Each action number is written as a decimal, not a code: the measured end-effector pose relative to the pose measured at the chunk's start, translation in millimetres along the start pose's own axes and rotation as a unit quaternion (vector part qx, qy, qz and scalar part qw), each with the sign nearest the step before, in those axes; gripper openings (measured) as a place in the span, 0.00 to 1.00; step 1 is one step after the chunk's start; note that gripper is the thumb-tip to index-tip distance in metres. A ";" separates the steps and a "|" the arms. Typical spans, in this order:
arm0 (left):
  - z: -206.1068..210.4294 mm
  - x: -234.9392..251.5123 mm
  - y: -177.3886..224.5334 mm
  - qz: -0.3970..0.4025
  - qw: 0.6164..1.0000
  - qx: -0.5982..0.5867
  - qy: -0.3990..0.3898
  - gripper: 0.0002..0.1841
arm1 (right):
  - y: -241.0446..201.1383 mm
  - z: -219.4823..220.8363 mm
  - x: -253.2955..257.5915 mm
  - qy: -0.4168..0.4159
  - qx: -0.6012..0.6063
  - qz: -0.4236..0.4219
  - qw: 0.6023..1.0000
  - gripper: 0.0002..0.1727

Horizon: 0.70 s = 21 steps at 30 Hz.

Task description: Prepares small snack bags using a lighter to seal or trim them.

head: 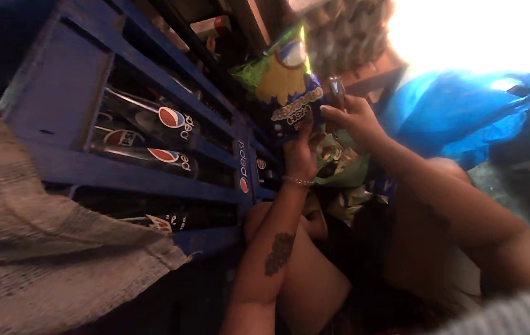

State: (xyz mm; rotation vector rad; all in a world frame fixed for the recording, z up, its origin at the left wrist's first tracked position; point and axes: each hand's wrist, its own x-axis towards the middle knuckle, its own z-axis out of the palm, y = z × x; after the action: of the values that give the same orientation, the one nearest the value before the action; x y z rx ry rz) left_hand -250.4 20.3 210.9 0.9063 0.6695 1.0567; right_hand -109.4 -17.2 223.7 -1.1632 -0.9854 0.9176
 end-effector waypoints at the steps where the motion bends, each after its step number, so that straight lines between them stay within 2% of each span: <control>1: 0.4 -0.5 -0.6 0.012 1.000 0.011 -0.003 0.10 | -0.3 0.5 -0.3 0.006 0.016 0.012 1.000 0.08; 6: 2.3 -2.8 -2.5 0.015 0.999 0.038 0.012 0.09 | 1.6 4.2 0.8 0.046 0.035 -0.010 0.998 0.04; 8: 4.8 -5.6 -0.5 -0.017 0.999 0.022 0.022 0.09 | 2.0 3.7 0.7 0.047 0.021 -0.041 0.998 0.04; 11: 4.4 -6.2 6.5 -0.080 0.996 0.039 0.028 0.14 | 2.4 2.1 1.8 0.049 -0.023 -0.060 0.997 0.04; 13: 4.9 -5.2 9.8 -0.080 0.993 0.077 0.030 0.14 | 3.2 -0.1 2.4 0.051 -0.030 -0.051 0.997 0.04; 16: 2.3 -2.9 7.6 -0.024 0.991 0.130 0.023 0.16 | 4.7 -2.1 3.0 0.045 -0.016 -0.021 0.999 0.06; 18: 0.0 -0.3 4.5 -0.004 0.992 0.124 0.033 0.17 | 4.3 -2.8 3.3 0.026 -0.002 0.011 1.000 0.09; 21: -2.1 3.3 4.7 -0.046 0.993 0.059 0.092 0.16 | -3.8 -0.8 1.8 0.011 0.065 0.131 0.989 0.17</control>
State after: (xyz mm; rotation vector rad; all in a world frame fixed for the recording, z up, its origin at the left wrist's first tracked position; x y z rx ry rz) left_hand -253.1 25.0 213.9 0.8768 0.9269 1.0343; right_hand -107.9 -16.4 227.6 -1.2058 -0.7533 1.1586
